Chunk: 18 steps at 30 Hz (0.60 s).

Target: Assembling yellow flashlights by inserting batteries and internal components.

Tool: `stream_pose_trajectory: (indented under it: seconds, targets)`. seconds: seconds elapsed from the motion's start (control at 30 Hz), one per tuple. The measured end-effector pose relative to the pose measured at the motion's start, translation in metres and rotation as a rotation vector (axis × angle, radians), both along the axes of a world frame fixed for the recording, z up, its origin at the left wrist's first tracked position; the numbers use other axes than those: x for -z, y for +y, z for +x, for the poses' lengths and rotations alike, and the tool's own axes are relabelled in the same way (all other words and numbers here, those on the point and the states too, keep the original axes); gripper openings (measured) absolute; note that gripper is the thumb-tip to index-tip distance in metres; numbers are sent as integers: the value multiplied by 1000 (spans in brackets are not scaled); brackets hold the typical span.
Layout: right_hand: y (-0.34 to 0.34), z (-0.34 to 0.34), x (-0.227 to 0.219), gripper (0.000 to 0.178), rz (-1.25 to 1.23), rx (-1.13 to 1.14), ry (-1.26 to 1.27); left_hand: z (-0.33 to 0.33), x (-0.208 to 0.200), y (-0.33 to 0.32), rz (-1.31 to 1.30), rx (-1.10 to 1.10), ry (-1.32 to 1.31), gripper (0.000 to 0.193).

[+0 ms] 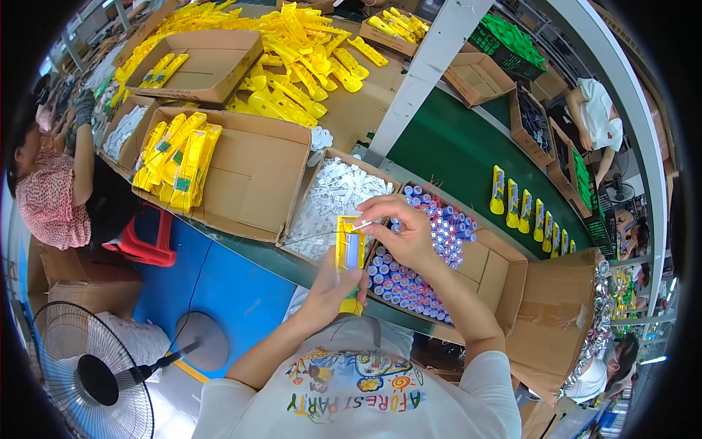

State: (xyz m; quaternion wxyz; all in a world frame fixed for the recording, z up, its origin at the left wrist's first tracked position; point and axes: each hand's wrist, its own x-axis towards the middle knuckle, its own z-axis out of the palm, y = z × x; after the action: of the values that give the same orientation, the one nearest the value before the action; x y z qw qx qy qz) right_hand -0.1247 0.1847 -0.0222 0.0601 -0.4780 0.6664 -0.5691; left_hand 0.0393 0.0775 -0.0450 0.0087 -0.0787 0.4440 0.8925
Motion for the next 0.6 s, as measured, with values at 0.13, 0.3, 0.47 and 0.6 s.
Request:
stream_pose_trajectory:
  seconds: [0.13,0.3,0.47,0.6]
  targets:
    - [2,10,-12,15,-14,114,170,2,0,3,-30,-16,21,42]
    - [15,15,-16,14,143,321,292,-6,8,0,-269,23,74,49]
    - [13,12,-34,10,169,161,-281,-6,1,-13,-295,164,34,49]
    - [40,-20,-24,23,342,-21,-292,-21,-1,-22,-338,302,379,61]
